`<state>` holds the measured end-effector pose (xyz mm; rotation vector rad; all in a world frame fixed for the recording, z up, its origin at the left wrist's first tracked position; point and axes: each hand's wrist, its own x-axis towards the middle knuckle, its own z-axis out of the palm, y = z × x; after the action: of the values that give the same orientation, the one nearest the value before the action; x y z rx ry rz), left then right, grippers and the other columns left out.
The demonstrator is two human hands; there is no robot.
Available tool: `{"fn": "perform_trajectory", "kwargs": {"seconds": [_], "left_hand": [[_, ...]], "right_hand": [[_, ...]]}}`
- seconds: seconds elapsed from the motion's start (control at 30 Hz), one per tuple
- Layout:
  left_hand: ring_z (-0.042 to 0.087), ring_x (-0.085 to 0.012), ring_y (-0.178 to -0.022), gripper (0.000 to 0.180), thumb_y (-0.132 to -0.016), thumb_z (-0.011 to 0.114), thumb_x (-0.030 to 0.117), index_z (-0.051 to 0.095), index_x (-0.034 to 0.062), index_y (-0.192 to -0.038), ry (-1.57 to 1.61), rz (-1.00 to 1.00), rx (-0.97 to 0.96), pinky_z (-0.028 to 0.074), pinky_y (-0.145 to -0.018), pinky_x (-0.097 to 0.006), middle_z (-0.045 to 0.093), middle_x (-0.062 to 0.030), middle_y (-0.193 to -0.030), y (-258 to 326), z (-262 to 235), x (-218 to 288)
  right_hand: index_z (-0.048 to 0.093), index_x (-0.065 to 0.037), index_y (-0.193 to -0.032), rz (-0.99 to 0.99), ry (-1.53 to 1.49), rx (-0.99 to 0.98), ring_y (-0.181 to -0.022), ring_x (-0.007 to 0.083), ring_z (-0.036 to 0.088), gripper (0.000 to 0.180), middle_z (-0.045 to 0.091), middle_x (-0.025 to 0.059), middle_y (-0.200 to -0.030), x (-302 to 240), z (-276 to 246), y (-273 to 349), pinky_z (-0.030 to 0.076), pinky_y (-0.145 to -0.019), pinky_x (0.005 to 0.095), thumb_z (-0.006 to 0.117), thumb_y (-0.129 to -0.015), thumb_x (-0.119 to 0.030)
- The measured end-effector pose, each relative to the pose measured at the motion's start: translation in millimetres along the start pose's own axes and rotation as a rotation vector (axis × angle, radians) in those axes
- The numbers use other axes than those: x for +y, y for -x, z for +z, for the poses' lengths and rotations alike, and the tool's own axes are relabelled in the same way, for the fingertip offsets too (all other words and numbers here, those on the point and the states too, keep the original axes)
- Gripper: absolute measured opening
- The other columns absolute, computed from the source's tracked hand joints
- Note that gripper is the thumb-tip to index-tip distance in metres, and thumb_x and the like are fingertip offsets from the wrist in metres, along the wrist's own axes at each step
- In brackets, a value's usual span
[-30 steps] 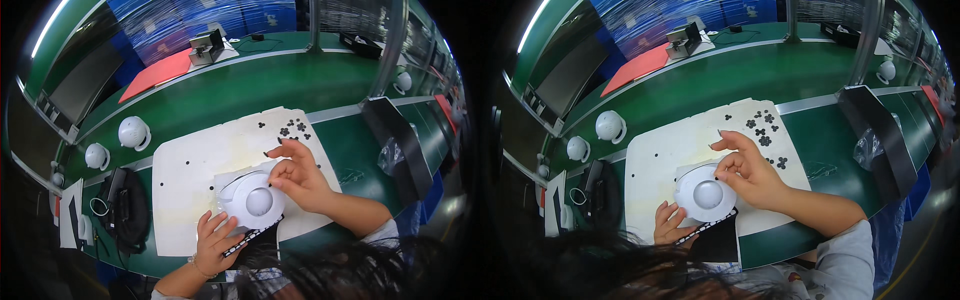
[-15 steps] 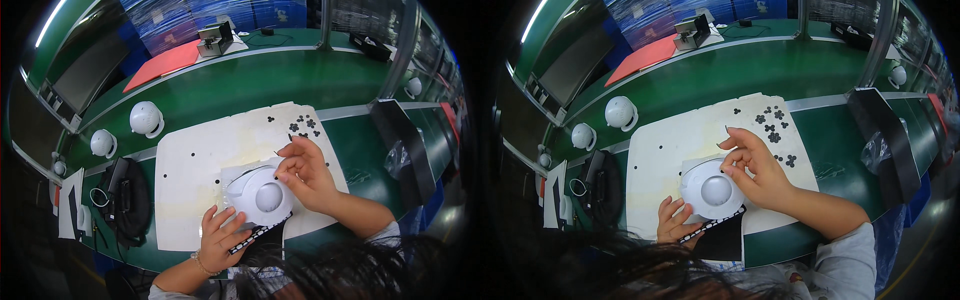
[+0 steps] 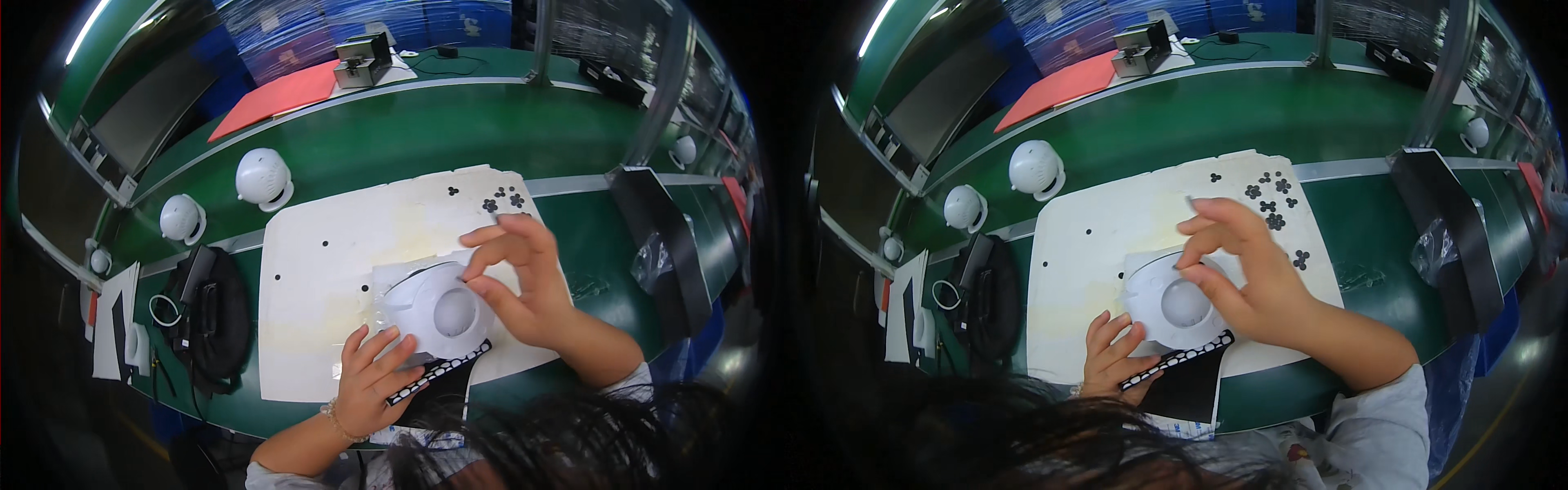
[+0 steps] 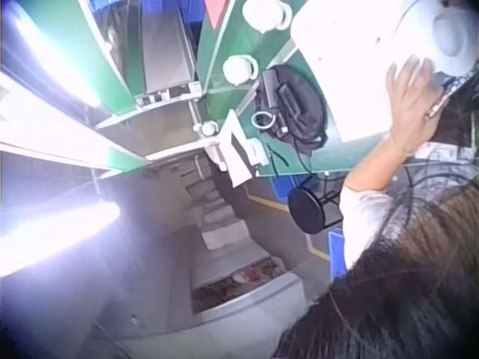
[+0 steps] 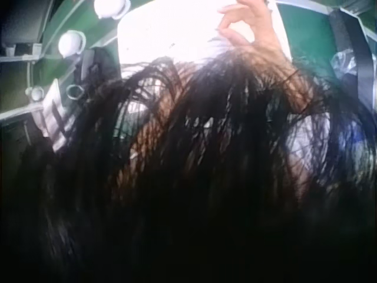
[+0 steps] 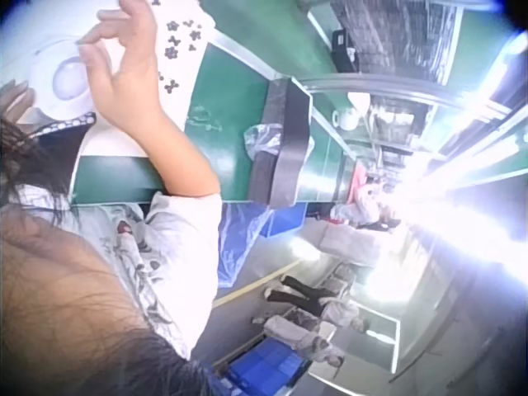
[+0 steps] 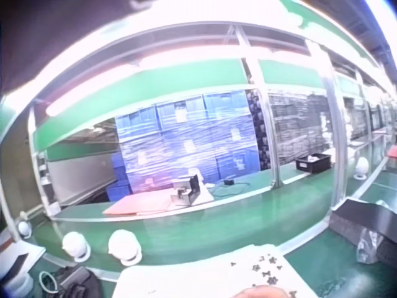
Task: The person assembles white dome-shaped security cameras by hand. They repeatedly pick up a camera body, place it on a work mat, and press small black circular components into the holes around the central lens area. The person handles the camera bodies one at a time, placing finished units on the table.
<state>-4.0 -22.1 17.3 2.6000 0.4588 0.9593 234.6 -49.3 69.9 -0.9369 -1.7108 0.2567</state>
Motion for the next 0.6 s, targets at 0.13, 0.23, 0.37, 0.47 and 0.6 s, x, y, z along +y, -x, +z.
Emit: {"fn": "perform_trajectory", "kwargs": {"seconds": [0.13,0.23,0.37,0.47,0.6], "left_hand": [[0.040,-0.0253,-0.118,0.027,-0.064,0.068,0.015,0.061,0.0140,-0.090,0.010,0.007,-0.004,0.023,-0.098,-0.047,0.049,-0.0061,-0.123,0,-1,-1],[0.040,-0.0247,-0.118,0.028,-0.064,0.067,0.014,0.061,0.0141,-0.091,0.011,-0.006,-0.020,0.024,-0.098,-0.046,0.050,-0.0054,-0.123,4,-3,-1],[0.040,-0.0240,-0.118,0.027,-0.063,0.067,0.014,0.061,0.0141,-0.090,0.014,0.008,0.000,0.025,-0.097,-0.046,0.049,-0.0043,-0.124,4,-3,-4],[0.040,-0.0239,-0.118,0.027,-0.063,0.067,0.014,0.062,0.0140,-0.089,0.021,0.007,0.002,0.025,-0.097,-0.046,0.049,-0.0039,-0.124,3,-1,-4],[0.040,-0.0239,-0.118,0.027,-0.063,0.067,0.014,0.062,0.0137,-0.089,0.026,0.002,0.007,0.026,-0.097,-0.046,0.049,-0.0039,-0.124,3,-2,-4]], "right_hand": [[0.020,-0.004,-0.124,0.129,-0.019,-0.231,-0.094,0.0208,0.051,0.051,0.051,0.0077,-0.086,-3,16,-7,0.037,-0.087,0.0343,0.048,-0.082,0.004],[0.020,-0.004,-0.123,0.178,-0.081,-0.280,-0.093,0.0204,0.051,0.049,0.051,0.0075,-0.085,0,20,-8,0.037,-0.087,0.0341,0.047,-0.083,0.005],[0.020,-0.004,-0.122,0.191,-0.089,-0.272,-0.091,0.0202,0.052,0.048,0.050,0.0074,-0.084,-1,23,-10,0.037,-0.087,0.0338,0.046,-0.083,0.005],[0.020,-0.004,-0.122,0.195,-0.077,-0.264,-0.091,0.0203,0.052,0.048,0.050,0.0074,-0.084,-1,24,-10,0.037,-0.087,0.0337,0.046,-0.083,0.006],[0.020,-0.004,-0.121,0.183,-0.062,-0.255,-0.090,0.0193,0.051,0.048,0.050,0.0072,-0.082,1,26,-8,0.036,-0.089,0.0342,0.045,-0.082,0.008]]}}
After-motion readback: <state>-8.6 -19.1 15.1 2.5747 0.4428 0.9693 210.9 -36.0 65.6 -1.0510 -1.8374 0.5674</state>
